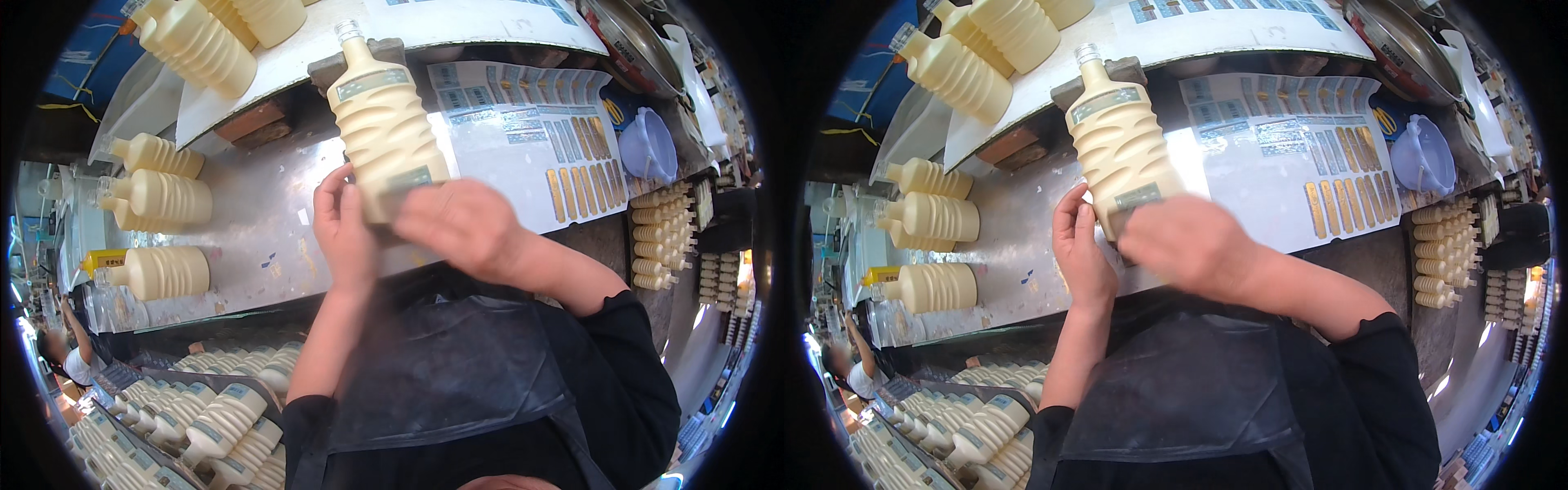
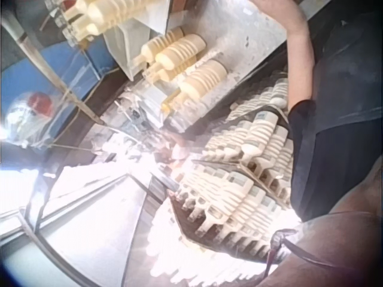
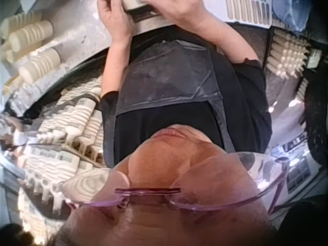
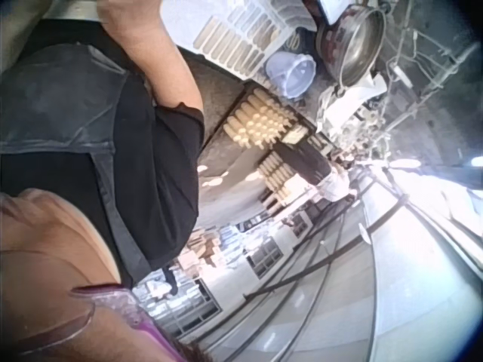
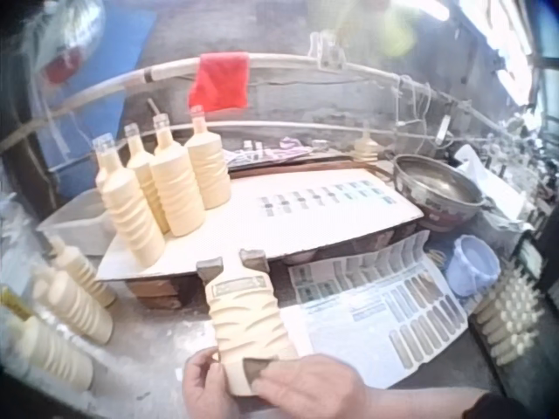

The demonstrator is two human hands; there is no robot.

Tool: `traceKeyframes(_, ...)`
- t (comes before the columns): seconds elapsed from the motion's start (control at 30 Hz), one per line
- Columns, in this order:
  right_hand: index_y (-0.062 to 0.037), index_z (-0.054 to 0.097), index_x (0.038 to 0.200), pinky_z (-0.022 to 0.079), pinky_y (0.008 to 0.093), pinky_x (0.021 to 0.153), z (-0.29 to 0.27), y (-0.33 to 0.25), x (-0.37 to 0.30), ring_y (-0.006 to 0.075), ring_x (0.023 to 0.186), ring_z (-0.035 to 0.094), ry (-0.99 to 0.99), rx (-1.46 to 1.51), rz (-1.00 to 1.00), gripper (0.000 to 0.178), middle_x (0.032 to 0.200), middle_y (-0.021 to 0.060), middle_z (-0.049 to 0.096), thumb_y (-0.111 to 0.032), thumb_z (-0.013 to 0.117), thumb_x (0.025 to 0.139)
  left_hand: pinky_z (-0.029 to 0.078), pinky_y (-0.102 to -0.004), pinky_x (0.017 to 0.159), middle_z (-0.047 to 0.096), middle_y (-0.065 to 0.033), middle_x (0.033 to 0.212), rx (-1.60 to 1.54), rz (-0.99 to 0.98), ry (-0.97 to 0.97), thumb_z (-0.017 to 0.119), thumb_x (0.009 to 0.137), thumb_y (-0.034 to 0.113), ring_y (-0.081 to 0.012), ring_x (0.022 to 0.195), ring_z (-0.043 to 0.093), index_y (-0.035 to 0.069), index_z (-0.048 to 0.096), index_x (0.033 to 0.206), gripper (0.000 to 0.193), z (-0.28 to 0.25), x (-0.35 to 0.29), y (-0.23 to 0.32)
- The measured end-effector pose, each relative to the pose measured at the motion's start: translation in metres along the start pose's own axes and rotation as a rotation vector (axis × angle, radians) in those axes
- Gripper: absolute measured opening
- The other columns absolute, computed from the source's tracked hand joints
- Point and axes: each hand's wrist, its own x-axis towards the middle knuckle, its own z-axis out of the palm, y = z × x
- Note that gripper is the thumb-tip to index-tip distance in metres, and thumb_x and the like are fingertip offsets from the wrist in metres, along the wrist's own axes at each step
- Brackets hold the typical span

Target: The person applies rectangular labels to the sides of cream-colored plastic bottles. They pick up each bottle, align the label, press it onto the surface, and smooth it with their fingers. Finished bottles are placed on a nearby shelf.

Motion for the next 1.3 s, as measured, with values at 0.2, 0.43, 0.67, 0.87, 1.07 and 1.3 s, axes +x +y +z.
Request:
traceKeyframes(0.2,-0.0004,0.073,0.103,0.057,0.0356,0.078,-0.015,-0.027,0.023,0.0271,0.098,0.072,-0.114,-0.109,0.070,0.029,0.110,0.0131,0.071,-0.005,0.070,0.075,0.047,-0.0307,0.100,0.064,-0.0090,0.120,-0.033,-0.028,-0.020,0.046,0.109,0.015,-0.0149,0.110,0.058,0.000,0.061,0.126,0.027,-0.012,-0.004,-0.002)
traceKeyframes(0.43,-0.0048,0.068,0.095,0.051,0.0380,0.062,0.008,-0.033,-0.004,0.0259,0.073,0.066,-0.137,0.076,0.172,0.014,0.084,0.0105,0.064,-0.008,0.069,0.082,0.044,-0.0335,0.105,0.060,-0.0118,0.127,-0.103,-0.085,-0.030,0.043,0.108,0.016,-0.0188,0.117,0.056,0.000,0.060,0.131,0.032,-0.009,-0.010,-0.002)
traceKeyframes(0.67,-0.0005,0.053,0.125,0.048,0.0510,0.094,0.015,-0.029,0.012,0.0448,0.109,0.061,0.036,0.407,0.925,0.032,0.117,0.0250,0.063,-0.006,0.055,0.093,0.030,-0.0486,0.115,0.046,-0.0198,0.137,0.568,0.300,-0.007,0.064,0.094,0.031,-0.0355,0.132,0.040,-0.001,0.045,0.144,0.062,0.003,-0.020,-0.018)
traceKeyframes(0.87,0.0005,0.050,0.128,0.047,0.0491,0.097,0.020,-0.011,-0.005,0.0440,0.115,0.058,0.175,0.211,0.895,0.035,0.123,0.0243,0.057,-0.004,0.054,0.094,0.029,-0.0507,0.115,0.043,-0.0221,0.138,0.630,0.170,0.041,0.072,0.087,0.032,-0.0376,0.131,0.040,-0.004,0.034,0.148,0.081,0.022,-0.009,-0.006)
traceKeyframes(1.07,-0.0012,0.049,0.130,0.049,0.0463,0.097,0.025,0.013,-0.013,0.0424,0.114,0.059,0.209,0.150,0.759,0.039,0.124,0.0227,0.058,-0.001,0.058,0.092,0.030,-0.0492,0.115,0.041,-0.0236,0.139,0.477,0.192,0.037,0.068,0.091,0.033,-0.0374,0.132,0.042,-0.005,0.032,0.150,0.078,0.018,0.000,-0.022)
traceKeyframes(1.3,-0.0011,0.059,0.123,0.057,0.0311,0.083,0.012,0.012,-0.020,0.0237,0.096,0.071,0.106,0.262,0.563,0.033,0.112,0.0146,0.066,0.004,0.068,0.092,0.032,-0.0481,0.116,0.041,-0.0235,0.141,0.521,0.107,0.006,0.067,0.094,0.028,-0.0365,0.134,0.043,-0.005,0.032,0.150,0.073,0.021,0.000,-0.007)
